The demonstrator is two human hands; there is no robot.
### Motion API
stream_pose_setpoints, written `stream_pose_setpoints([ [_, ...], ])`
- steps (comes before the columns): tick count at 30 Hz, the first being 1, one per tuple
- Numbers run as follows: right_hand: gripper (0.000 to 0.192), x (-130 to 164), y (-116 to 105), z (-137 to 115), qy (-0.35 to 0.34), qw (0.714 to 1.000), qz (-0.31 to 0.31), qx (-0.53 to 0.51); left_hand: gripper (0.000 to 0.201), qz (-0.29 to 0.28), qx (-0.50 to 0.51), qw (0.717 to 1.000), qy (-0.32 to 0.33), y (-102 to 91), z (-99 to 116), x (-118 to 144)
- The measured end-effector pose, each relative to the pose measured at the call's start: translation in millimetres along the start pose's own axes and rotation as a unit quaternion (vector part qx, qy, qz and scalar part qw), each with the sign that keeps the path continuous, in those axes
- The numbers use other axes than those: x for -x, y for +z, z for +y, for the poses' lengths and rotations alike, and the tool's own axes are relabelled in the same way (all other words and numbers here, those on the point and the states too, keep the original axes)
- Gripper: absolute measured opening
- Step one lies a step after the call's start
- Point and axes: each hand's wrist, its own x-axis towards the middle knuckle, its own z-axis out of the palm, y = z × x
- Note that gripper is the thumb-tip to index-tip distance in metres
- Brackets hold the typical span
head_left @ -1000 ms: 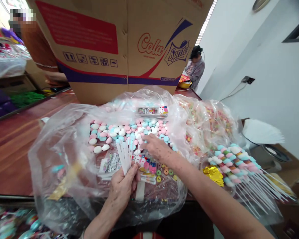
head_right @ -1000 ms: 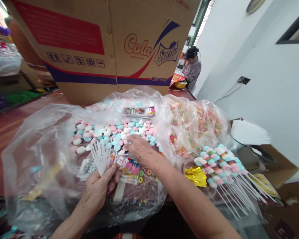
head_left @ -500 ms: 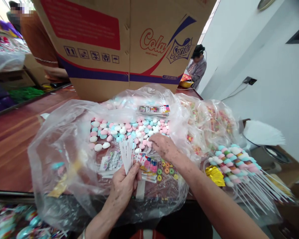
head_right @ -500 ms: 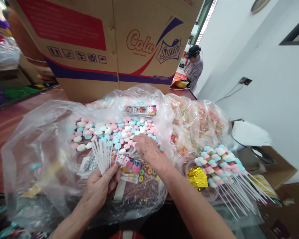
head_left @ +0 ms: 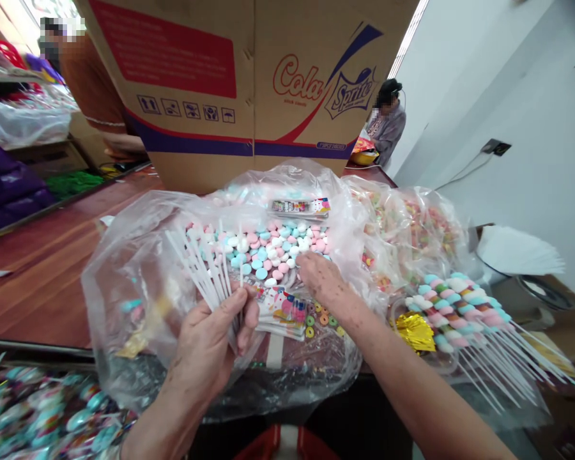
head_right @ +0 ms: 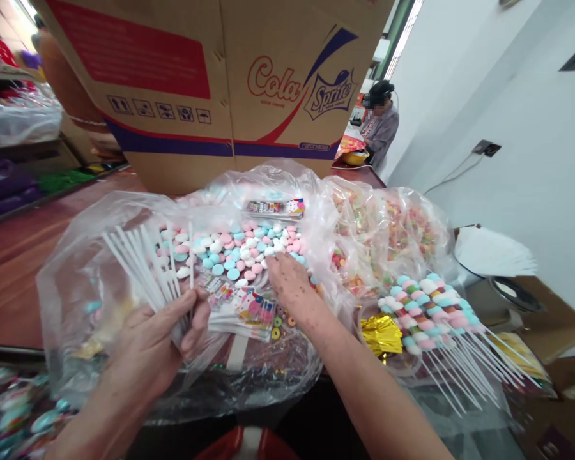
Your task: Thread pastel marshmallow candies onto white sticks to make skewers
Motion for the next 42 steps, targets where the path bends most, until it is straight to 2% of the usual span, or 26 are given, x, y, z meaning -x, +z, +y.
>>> stream_pose_setpoints([
  [2,0.028,-10,4,-5,-0.112,0.993,0.013,-0.030,0.021,0.005,-0.001,1.000,0.010,-2.6,2,-1],
  [4,0.031,-21,9,-11,-0.214,0.976,-0.001,-0.034,0.020,0.007,-0.003,1.000,0.013,-5.8,0,-2],
  [5,0.032,-25,11,-13,-0.246,0.969,-0.015,-0.026,0.019,0.008,-0.005,1.000,0.013,-7.2,-1,-3],
  [7,0.031,-31,14,-14,-0.264,0.964,-0.037,-0.005,0.017,0.012,-0.008,1.000,0.017,-10.0,-2,-3],
  [10,0.026,-30,15,-8,-0.220,0.975,-0.039,0.012,0.015,0.026,-0.013,0.999,0.032,-15.1,0,-2],
  [13,0.025,-23,10,0,-0.139,0.990,-0.029,0.025,0.015,0.031,-0.030,0.999,0.032,-23.1,1,2],
  [16,0.027,-15,2,7,-0.069,0.996,-0.037,0.033,0.024,0.019,-0.082,0.996,-0.025,-32.5,-3,11],
  [20,0.029,-3,-7,21,0.027,0.995,-0.077,0.061,0.037,0.015,-0.158,0.983,-0.096,-41.7,-14,22],
  [22,0.029,3,-10,31,0.056,0.993,-0.079,0.073,0.037,0.025,-0.149,0.983,-0.106,-42.6,-18,22],
  [25,0.029,8,-11,44,0.089,0.993,-0.048,0.066,0.037,0.027,-0.120,0.987,-0.106,-38.7,-22,19],
  [29,0.029,7,-9,43,0.081,0.997,-0.020,0.005,0.039,-0.006,-0.097,0.991,-0.094,-29.3,-29,13],
  [34,0.022,3,4,17,0.016,0.999,0.003,-0.038,0.030,0.004,-0.083,0.992,-0.096,-17.3,-36,12],
  [37,0.021,2,10,10,0.041,0.999,-0.005,-0.019,0.032,0.004,-0.088,0.992,-0.096,-12.7,-35,13],
  [39,0.020,2,10,14,0.057,0.998,-0.005,-0.030,0.036,0.002,-0.100,0.991,-0.093,-12.1,-35,12],
  [42,0.020,6,6,24,0.081,0.994,0.031,-0.068,0.037,0.001,-0.113,0.989,-0.093,-13.5,-36,11],
])
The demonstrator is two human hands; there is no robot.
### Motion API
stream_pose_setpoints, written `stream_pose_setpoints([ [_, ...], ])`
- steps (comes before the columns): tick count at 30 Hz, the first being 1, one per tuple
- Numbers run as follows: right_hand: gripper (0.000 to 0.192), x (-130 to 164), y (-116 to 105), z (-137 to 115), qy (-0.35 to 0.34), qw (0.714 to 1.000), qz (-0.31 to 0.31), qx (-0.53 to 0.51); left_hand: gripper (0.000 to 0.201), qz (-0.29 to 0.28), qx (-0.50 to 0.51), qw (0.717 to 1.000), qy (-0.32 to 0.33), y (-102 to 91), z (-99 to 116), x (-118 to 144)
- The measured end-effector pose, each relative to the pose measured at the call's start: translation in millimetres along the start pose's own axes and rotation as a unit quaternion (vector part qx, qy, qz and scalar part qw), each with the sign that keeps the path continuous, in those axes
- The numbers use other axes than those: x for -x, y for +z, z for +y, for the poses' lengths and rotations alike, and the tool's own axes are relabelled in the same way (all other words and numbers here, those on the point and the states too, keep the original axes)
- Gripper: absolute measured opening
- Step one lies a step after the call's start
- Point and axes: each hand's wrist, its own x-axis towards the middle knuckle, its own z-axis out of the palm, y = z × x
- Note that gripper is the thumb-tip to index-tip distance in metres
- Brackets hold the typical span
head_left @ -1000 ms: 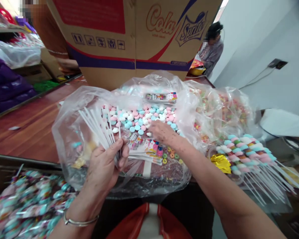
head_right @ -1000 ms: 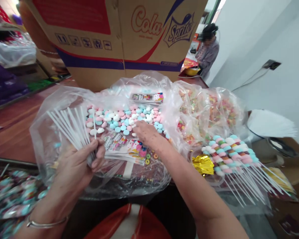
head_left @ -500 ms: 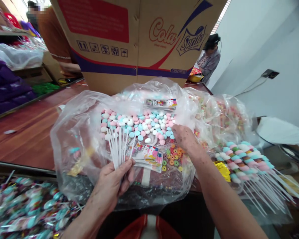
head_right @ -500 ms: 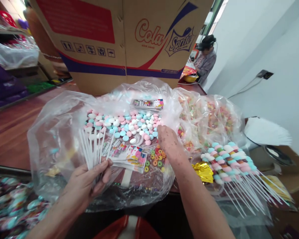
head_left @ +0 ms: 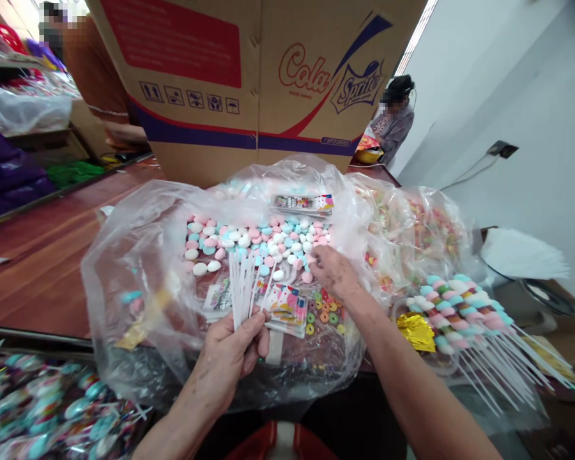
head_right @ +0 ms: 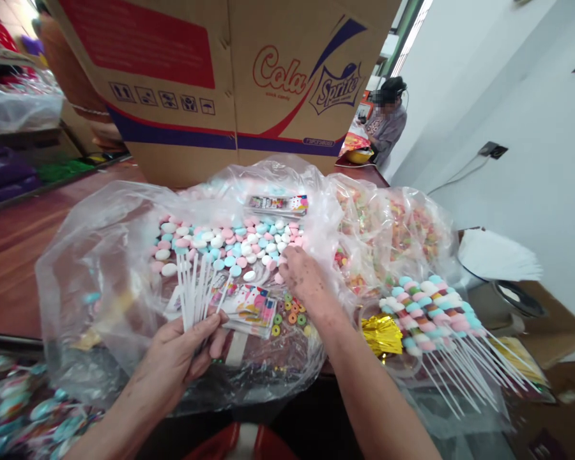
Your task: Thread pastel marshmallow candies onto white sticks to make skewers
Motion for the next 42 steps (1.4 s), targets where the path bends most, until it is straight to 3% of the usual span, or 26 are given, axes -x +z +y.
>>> stream_pose_setpoints([
  [3,0.022,5,-1,2,0.005,1.000,-0.003,0.004,0.035,0.002,-0.011,1.000,-0.006,-0.1,-3,-1],
  [8,0.027,14,10,-20,-0.004,0.995,-0.053,0.087,0.036,0.033,-0.028,0.999,0.020,0.9,-6,-1],
  [12,0.037,19,16,-30,-0.047,0.991,-0.039,0.117,0.035,0.050,-0.043,0.997,0.047,-0.9,-6,-2],
  [15,0.036,18,17,-23,-0.055,0.997,-0.012,0.056,0.034,0.045,-0.053,0.996,0.055,-3.9,-9,-6],
  [18,0.016,14,14,-10,0.027,0.989,0.016,-0.146,0.032,0.036,-0.069,0.994,0.080,-8.5,-17,-13],
  [20,0.003,13,10,-3,0.087,0.926,0.042,-0.366,0.030,0.032,-0.089,0.991,0.092,-11.4,-24,-18],
  [22,0.012,14,6,-2,0.111,0.809,0.046,-0.575,0.030,0.024,-0.118,0.988,0.093,-13.0,-28,-21],
  [24,0.019,17,3,-4,0.113,0.702,0.024,-0.702,0.030,0.011,-0.155,0.983,0.096,-13.1,-29,-24],
  [26,0.020,19,0,-8,0.111,0.647,0.007,-0.755,0.030,-0.002,-0.195,0.976,0.100,-12.2,-28,-24],
  [28,0.021,20,-1,-11,0.113,0.624,0.005,-0.773,0.029,-0.009,-0.222,0.970,0.102,-10.8,-26,-24],
  [34,0.021,20,-1,-13,0.112,0.610,0.014,-0.784,0.031,-0.002,-0.247,0.965,0.091,-6.9,-20,-24],
  [42,0.021,24,6,-15,0.079,0.656,0.025,-0.750,0.030,0.002,-0.236,0.965,0.116,-11.2,-26,-29],
])
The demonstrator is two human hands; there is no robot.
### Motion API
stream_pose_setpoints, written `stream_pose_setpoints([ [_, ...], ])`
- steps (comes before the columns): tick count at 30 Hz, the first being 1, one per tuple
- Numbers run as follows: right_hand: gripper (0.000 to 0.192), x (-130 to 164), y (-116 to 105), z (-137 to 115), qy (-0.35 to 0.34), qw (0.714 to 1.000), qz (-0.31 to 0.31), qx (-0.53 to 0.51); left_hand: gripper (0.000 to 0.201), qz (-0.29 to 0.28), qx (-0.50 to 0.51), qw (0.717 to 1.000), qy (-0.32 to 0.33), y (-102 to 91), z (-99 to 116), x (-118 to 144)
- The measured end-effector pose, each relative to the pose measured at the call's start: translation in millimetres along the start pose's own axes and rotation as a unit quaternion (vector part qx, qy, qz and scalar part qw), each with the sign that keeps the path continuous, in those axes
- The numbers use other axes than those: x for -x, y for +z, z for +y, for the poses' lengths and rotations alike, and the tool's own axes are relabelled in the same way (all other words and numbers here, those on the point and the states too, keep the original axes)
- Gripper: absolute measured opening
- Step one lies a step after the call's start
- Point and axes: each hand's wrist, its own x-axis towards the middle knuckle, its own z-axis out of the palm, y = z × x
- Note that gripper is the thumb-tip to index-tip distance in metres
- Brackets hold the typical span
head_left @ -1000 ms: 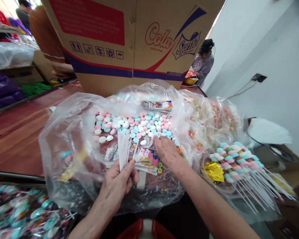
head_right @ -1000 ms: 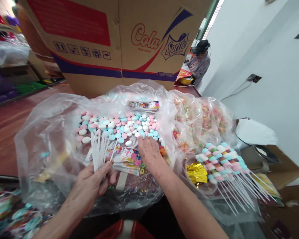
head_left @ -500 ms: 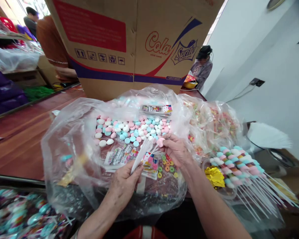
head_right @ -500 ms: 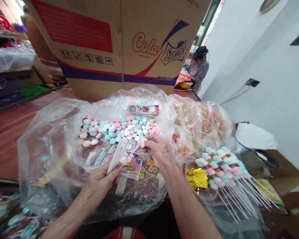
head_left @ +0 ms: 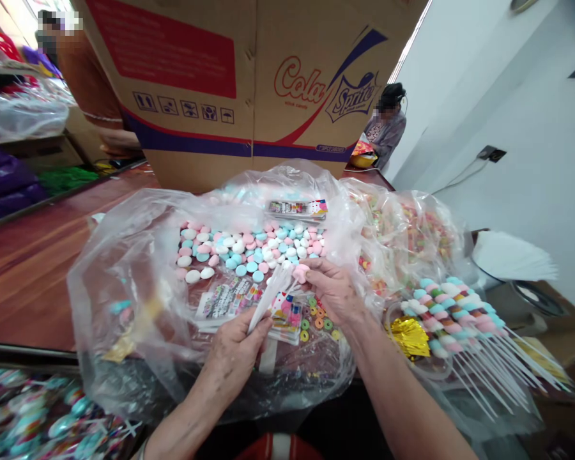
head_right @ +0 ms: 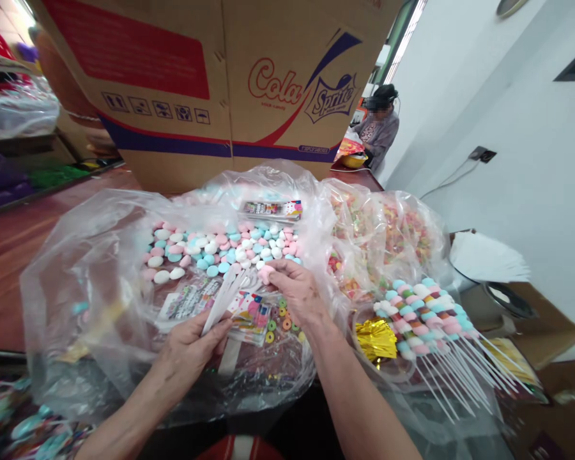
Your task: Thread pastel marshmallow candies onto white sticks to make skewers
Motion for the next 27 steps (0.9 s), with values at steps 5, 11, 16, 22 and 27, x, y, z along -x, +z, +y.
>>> stream_pose_setpoints([
  [5,0.025,3,-4,11,-0.062,0.994,-0.001,0.094,0.028,0.004,-0.002,1.000,-0.006,-3.0,2,0],
  [11,0.024,12,-2,15,-0.170,0.948,0.009,0.270,0.027,0.017,-0.014,1.000,0.008,-5.2,7,2],
  [16,0.029,15,1,24,-0.135,0.964,0.020,0.229,0.030,0.018,-0.020,1.000,0.013,-0.2,9,5],
  [22,0.027,19,1,30,-0.172,0.940,0.035,0.292,0.030,0.029,-0.002,1.000,-0.012,9.8,6,10],
  [27,0.027,28,13,20,-0.213,0.901,0.053,0.374,0.027,0.040,0.030,0.999,0.000,20.8,6,16],
])
